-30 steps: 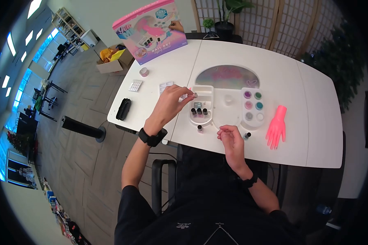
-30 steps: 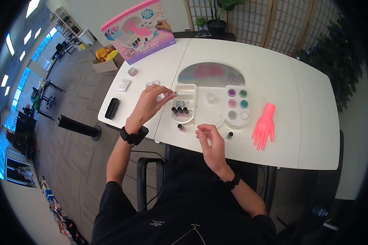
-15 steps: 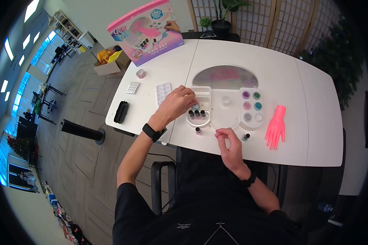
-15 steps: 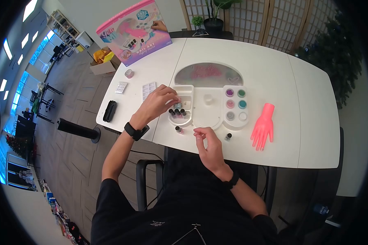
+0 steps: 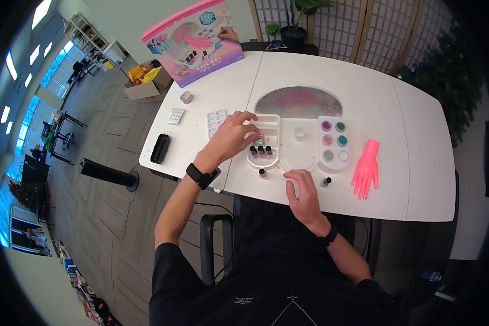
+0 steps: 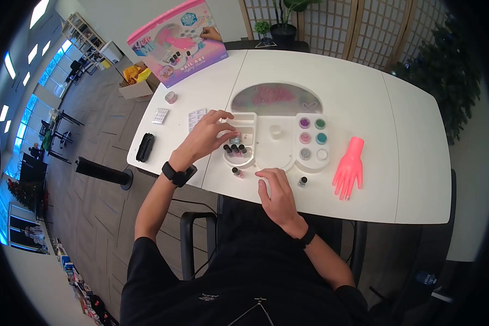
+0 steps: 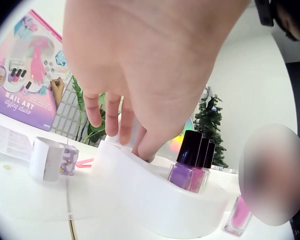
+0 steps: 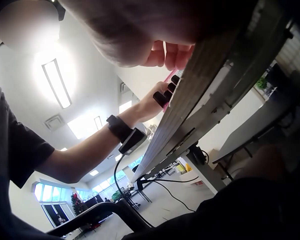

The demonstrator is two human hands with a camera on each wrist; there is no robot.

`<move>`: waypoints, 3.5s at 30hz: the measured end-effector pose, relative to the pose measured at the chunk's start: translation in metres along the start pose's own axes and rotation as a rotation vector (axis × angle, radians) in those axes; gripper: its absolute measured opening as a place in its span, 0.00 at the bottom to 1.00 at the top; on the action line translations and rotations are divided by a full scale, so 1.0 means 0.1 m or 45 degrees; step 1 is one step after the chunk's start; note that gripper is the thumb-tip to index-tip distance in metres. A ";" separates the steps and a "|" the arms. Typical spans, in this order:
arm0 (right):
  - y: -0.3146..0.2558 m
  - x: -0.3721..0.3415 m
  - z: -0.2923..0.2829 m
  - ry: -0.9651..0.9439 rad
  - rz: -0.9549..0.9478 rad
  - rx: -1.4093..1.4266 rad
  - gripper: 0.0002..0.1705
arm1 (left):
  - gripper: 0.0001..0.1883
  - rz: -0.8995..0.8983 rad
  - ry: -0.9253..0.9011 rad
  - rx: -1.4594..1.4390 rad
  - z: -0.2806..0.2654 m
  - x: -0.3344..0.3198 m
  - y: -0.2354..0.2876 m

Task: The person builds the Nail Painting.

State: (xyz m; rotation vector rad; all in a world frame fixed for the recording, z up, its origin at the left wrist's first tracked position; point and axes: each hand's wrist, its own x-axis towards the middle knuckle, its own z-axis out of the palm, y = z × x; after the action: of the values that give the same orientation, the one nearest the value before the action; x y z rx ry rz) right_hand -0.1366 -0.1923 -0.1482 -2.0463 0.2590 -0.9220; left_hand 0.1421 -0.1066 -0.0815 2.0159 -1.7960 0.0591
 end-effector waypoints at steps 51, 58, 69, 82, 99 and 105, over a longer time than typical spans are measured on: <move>-0.42 0.05 -0.07 0.015 0.068 0.467 0.18 | 0.16 -0.185 0.261 -0.894 -0.16 -0.63 1.17; -0.50 0.07 -0.17 -0.037 0.145 0.557 0.21 | 0.18 -0.106 0.265 -0.872 -0.14 -0.62 1.23; -0.50 0.07 -0.20 -0.032 0.148 0.456 0.24 | 0.12 -0.013 0.151 -0.836 -0.20 -0.69 1.24; -0.53 0.08 -0.20 0.103 0.021 0.288 0.21 | 0.08 -0.026 0.130 -0.910 -0.18 -0.72 1.31; -0.49 0.13 -0.24 0.169 -0.421 -0.125 0.26 | 0.09 -0.668 0.008 -1.716 -0.13 -0.75 1.43; -0.47 0.14 -0.25 0.171 -0.408 -0.165 0.29 | 0.05 -0.511 0.075 -1.689 -0.06 -0.76 1.49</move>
State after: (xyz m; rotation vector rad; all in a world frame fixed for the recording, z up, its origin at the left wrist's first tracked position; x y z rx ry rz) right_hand -0.1514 -0.1856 -0.0951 -2.1874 0.0627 -1.2698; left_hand -0.0110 -0.0426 -0.0568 1.2478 -0.8486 -0.9166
